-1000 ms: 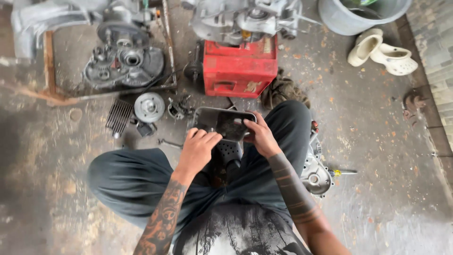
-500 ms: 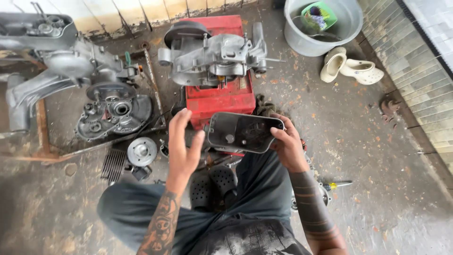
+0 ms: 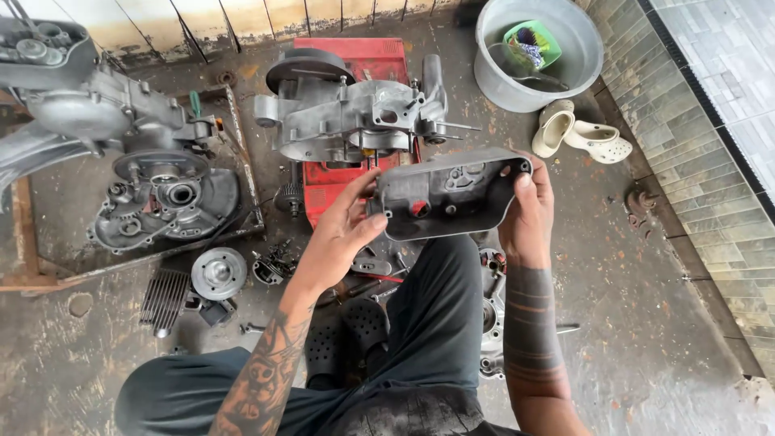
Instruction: The person sits on the floor and uses a red-handled screwdriver to scrape and clean the inside of a metal engine casing. They then place the casing on a red crate and continue cleaning it. The person also handles a piston and other small engine components, placing them on the floor.
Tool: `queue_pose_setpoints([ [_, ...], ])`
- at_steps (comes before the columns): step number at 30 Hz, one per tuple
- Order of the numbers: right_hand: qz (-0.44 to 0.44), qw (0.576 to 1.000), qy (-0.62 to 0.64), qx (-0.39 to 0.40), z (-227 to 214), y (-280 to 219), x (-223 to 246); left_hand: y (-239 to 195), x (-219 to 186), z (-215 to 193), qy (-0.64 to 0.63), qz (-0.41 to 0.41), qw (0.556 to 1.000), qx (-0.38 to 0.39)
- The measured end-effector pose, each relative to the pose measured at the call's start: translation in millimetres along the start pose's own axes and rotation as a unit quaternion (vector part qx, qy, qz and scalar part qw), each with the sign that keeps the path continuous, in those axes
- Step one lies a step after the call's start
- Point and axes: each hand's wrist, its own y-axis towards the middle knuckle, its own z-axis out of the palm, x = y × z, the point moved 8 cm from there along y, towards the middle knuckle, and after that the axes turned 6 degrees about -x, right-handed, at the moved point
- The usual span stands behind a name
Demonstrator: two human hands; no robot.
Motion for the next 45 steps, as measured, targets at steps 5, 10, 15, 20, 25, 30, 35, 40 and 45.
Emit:
queue_pose_setpoints([
  [5, -0.016, 0.999, 0.028, -0.020, 31.0, 4.1, -4.2, 11.4, -15.2, -11.2, 0.008, 0.036, 0.999, 0.002],
  [10, -0.019, 0.999, 0.030, -0.019, 60.6, 1.0, 6.4, 19.8, -21.9, -24.8, 0.031, 0.069, 0.997, 0.001],
  [15, -0.024, 0.999, 0.011, 0.046, 72.0, 14.4, 25.1, 28.0, -13.7, -25.3, 0.014, 0.039, 0.998, 0.055],
  [20, -0.038, 0.972, -0.150, 0.176, 131.6, -3.4, 62.7, 13.7, 23.2, 4.5, 0.045, -0.014, 0.989, 0.143],
  [25, -0.005, 0.958, -0.166, 0.232, 144.7, -21.7, 50.7, 3.0, 45.4, 16.7, -0.009, -0.088, 0.985, 0.145],
  [30, 0.021, 0.951, -0.188, 0.247, 131.0, -44.4, 36.3, -3.4, 56.7, 24.1, 0.017, -0.147, 0.981, 0.125],
  [35, 0.019, 0.966, -0.144, 0.216, 102.0, -54.8, 32.6, 3.0, 65.3, 21.4, -0.007, -0.137, 0.987, 0.085],
  [40, 0.006, 0.992, -0.128, 0.018, 51.7, -68.1, 9.3, 18.3, 58.5, 1.3, -0.206, -0.061, 0.974, -0.073],
  [45, 0.056, 0.998, -0.009, -0.016, 62.8, -83.0, -15.0, 25.2, 65.5, 10.5, -0.276, -0.022, 0.954, -0.111],
])
